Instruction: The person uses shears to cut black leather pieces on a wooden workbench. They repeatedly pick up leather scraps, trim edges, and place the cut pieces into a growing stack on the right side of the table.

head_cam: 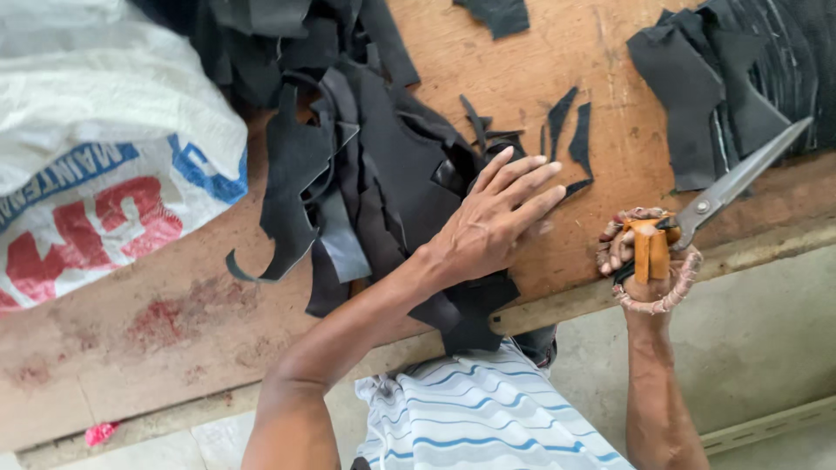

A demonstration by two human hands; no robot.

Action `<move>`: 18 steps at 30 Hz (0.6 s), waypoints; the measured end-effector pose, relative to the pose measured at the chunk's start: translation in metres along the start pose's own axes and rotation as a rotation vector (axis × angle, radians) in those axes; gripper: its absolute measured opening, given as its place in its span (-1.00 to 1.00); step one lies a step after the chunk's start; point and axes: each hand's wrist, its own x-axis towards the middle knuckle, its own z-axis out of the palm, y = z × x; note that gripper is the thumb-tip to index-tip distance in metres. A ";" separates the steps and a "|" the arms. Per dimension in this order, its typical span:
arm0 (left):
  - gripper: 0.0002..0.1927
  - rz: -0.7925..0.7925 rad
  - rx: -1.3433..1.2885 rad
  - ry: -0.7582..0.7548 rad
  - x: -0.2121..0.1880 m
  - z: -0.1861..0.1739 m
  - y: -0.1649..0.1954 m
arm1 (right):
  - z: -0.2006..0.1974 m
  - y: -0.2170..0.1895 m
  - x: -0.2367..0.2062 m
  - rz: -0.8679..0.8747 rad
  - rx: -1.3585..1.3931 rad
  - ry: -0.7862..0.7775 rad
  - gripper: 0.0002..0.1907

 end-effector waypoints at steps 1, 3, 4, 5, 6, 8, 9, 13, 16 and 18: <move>-0.58 -0.043 -0.006 0.030 -0.003 -0.005 0.004 | -0.003 0.002 0.000 -0.006 -0.009 -0.027 -0.09; -0.63 -0.114 -0.024 0.081 -0.010 -0.017 0.014 | -0.007 0.004 0.003 0.003 0.056 0.002 -0.13; -0.64 -0.212 0.005 0.115 -0.015 -0.024 0.020 | -0.008 0.005 0.002 0.002 0.062 0.016 -0.15; -0.66 -0.304 0.036 0.150 -0.022 -0.034 0.022 | -0.009 0.006 0.001 0.002 0.068 0.029 -0.17; -0.67 -0.397 0.067 0.187 -0.027 -0.043 0.023 | -0.010 0.006 0.001 -0.011 0.048 0.033 -0.19; -0.63 -0.542 0.172 0.234 -0.039 -0.063 0.018 | -0.012 0.007 -0.001 -0.018 0.038 0.045 -0.20; -0.60 -0.613 0.223 0.256 -0.045 -0.072 0.014 | -0.011 0.007 -0.001 -0.016 0.050 0.051 -0.20; -0.35 -0.713 0.253 0.276 -0.061 -0.090 -0.003 | -0.005 0.005 0.001 -0.025 0.010 0.016 -0.18; -0.28 -0.682 0.218 0.299 -0.066 -0.083 -0.012 | 0.015 -0.002 0.006 -0.026 0.047 0.013 -0.26; -0.30 -0.647 0.126 0.342 -0.066 -0.079 -0.018 | 0.036 -0.009 0.005 -0.043 -0.104 0.122 -0.44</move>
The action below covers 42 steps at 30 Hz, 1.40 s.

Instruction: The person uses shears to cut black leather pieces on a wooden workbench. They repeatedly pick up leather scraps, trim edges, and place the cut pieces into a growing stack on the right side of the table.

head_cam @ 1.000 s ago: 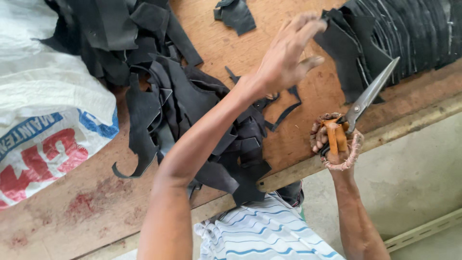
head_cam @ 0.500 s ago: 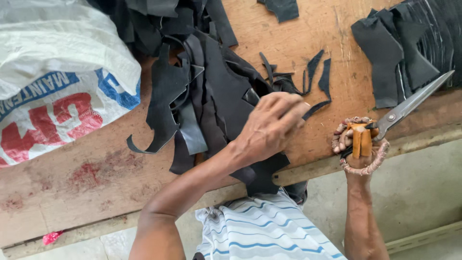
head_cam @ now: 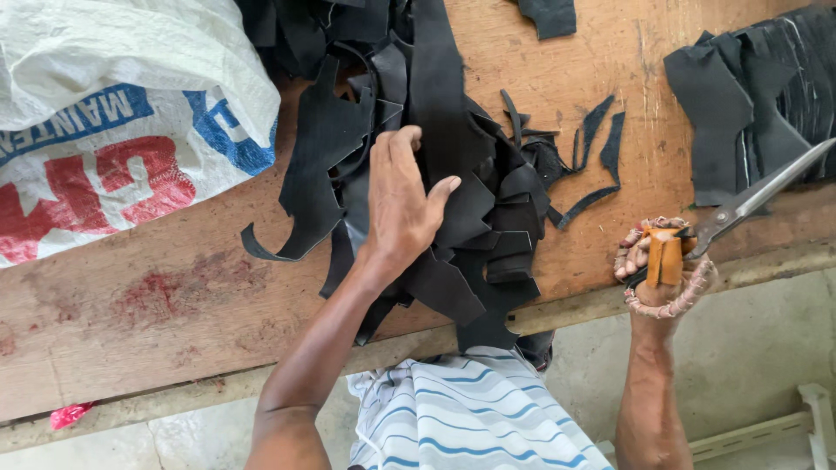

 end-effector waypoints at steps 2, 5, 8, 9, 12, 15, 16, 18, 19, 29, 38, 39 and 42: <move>-0.30 -0.008 -0.074 -0.025 0.006 0.003 -0.004 | 0.023 -0.010 -0.004 -0.136 -0.332 0.017 -0.52; -0.19 -0.087 -0.278 -0.070 0.031 0.002 -0.009 | 0.057 -0.020 -0.008 -0.435 -0.858 -0.151 -0.47; -0.22 -0.291 -0.418 -0.207 0.065 0.000 -0.010 | 0.081 -0.024 -0.012 -0.459 -1.031 -0.234 -0.59; -0.26 -0.371 -0.444 -0.273 0.075 -0.001 -0.009 | 0.087 -0.022 -0.015 -0.379 -0.990 -0.236 -0.65; -0.65 -0.097 -0.735 -0.376 0.097 -0.002 0.001 | 0.095 -0.026 -0.025 -0.147 -0.940 -0.169 -0.77; -0.73 0.181 -0.990 -0.513 0.105 -0.009 0.012 | 0.096 -0.036 -0.031 0.012 -0.850 -0.224 -0.76; -0.68 0.178 -1.025 -0.553 0.106 -0.011 0.017 | 0.096 -0.041 -0.031 0.050 -0.808 -0.272 -0.69; -0.59 0.175 -1.092 -0.631 0.104 -0.013 0.026 | 0.098 -0.048 -0.034 0.111 -0.800 -0.353 -0.65; -0.61 0.097 -1.063 -0.661 0.102 -0.012 0.030 | 0.101 -0.051 -0.036 0.142 -0.795 -0.397 -0.63; -0.68 -0.171 -1.008 -0.780 0.045 0.026 0.039 | 0.142 -0.065 -0.039 0.050 -1.097 -0.468 -0.67; -0.69 -0.172 -0.969 -0.753 0.036 0.025 0.036 | 0.128 -0.057 -0.045 0.082 -1.014 -0.456 -0.69; -0.70 -0.159 -0.947 -0.751 0.036 0.025 0.036 | 0.125 -0.051 -0.044 0.092 -0.971 -0.440 -0.71; -0.69 -0.186 -0.895 -0.762 0.034 0.026 0.034 | 0.116 -0.038 -0.048 0.023 -1.044 -0.409 -0.76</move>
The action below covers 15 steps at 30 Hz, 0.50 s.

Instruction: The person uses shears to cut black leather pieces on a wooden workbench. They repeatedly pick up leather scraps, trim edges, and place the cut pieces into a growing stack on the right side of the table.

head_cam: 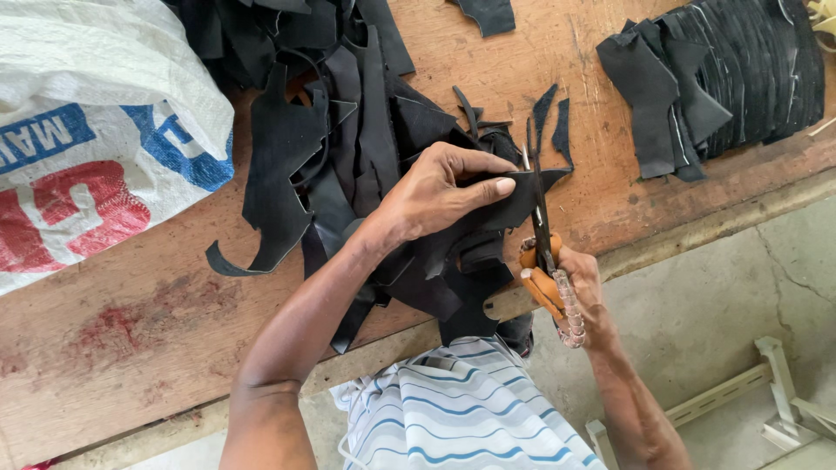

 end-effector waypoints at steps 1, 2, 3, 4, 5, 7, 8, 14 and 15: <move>-0.69 0.009 -0.011 -0.010 0.000 0.000 -0.001 | 0.003 0.003 -0.002 -0.015 -0.063 0.019 -0.76; -0.69 0.018 -0.021 -0.018 -0.001 0.000 -0.002 | 0.004 0.004 -0.004 -0.024 -0.003 0.017 -0.77; -0.69 0.028 -0.031 -0.027 -0.001 0.000 -0.002 | 0.004 0.005 -0.007 -0.033 0.057 0.015 -0.76; -0.69 0.027 -0.044 -0.029 0.000 0.000 -0.003 | 0.005 0.006 -0.009 -0.041 0.118 0.013 -0.75; -0.68 0.025 -0.057 -0.032 0.000 0.001 -0.002 | 0.006 0.006 -0.012 -0.007 0.157 0.016 -0.76; -0.68 0.041 -0.031 -0.044 0.001 0.002 0.000 | 0.009 0.008 -0.015 0.058 0.236 0.027 -0.78; -0.68 0.058 0.009 -0.047 0.001 0.001 0.003 | 0.009 0.010 -0.015 0.061 0.226 0.023 -0.78; -0.81 0.327 0.480 0.000 -0.012 -0.003 0.036 | 0.008 0.025 -0.014 0.085 0.608 0.175 -0.72; -0.81 0.394 0.279 0.143 -0.014 -0.006 0.044 | 0.002 0.025 -0.015 0.036 0.494 0.224 -0.73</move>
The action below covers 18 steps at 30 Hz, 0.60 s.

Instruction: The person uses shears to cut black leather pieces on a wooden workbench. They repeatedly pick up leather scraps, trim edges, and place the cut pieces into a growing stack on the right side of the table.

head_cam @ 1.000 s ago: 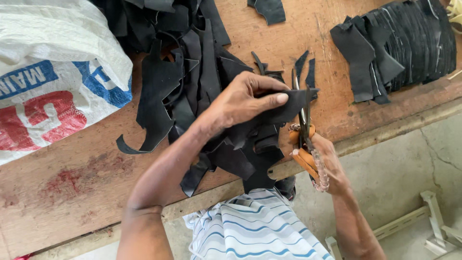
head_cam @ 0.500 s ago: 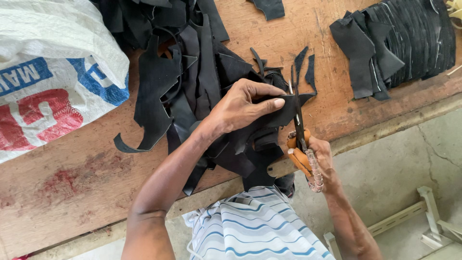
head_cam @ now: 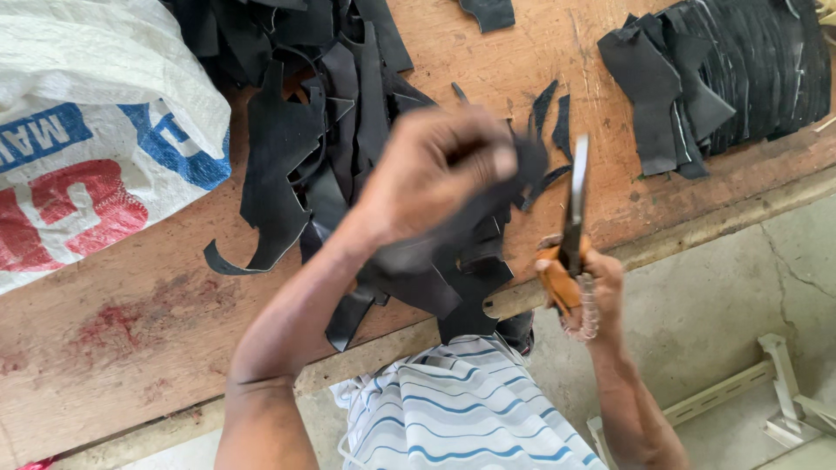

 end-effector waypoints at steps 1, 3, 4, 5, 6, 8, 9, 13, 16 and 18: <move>-0.80 0.032 -0.168 0.185 0.002 -0.008 0.005 | -0.002 -0.002 0.000 -0.074 -0.104 0.033 -0.74; -0.83 0.167 -0.203 0.332 0.009 -0.030 0.008 | -0.007 -0.011 -0.004 -0.056 0.049 0.071 -0.75; -0.81 0.183 -0.227 0.381 0.014 -0.040 0.006 | -0.008 -0.016 -0.005 -0.053 0.124 0.088 -0.75; -0.74 0.086 -0.268 0.380 0.017 -0.044 0.001 | -0.007 -0.019 -0.006 -0.055 0.089 0.085 -0.74; -0.66 -0.013 -0.308 0.379 0.020 -0.047 -0.007 | -0.004 -0.021 -0.009 -0.056 0.055 0.082 -0.72; -0.67 -0.509 -0.516 0.281 0.025 -0.039 -0.029 | 0.002 -0.019 -0.008 -0.020 0.006 0.068 -0.70; -0.66 -0.522 -0.611 0.263 0.023 -0.033 -0.040 | 0.005 -0.017 -0.006 0.016 -0.010 0.056 -0.69; -0.53 -0.508 -0.854 0.158 0.011 -0.005 -0.072 | 0.008 -0.008 -0.004 0.067 0.113 -0.050 -0.72; -0.43 -0.363 -0.769 0.105 0.012 0.002 -0.074 | 0.007 -0.009 0.000 0.047 0.032 -0.119 -0.76; -0.40 -0.299 -0.740 0.100 0.014 0.004 -0.067 | 0.007 -0.016 0.005 0.071 -0.030 -0.135 -0.75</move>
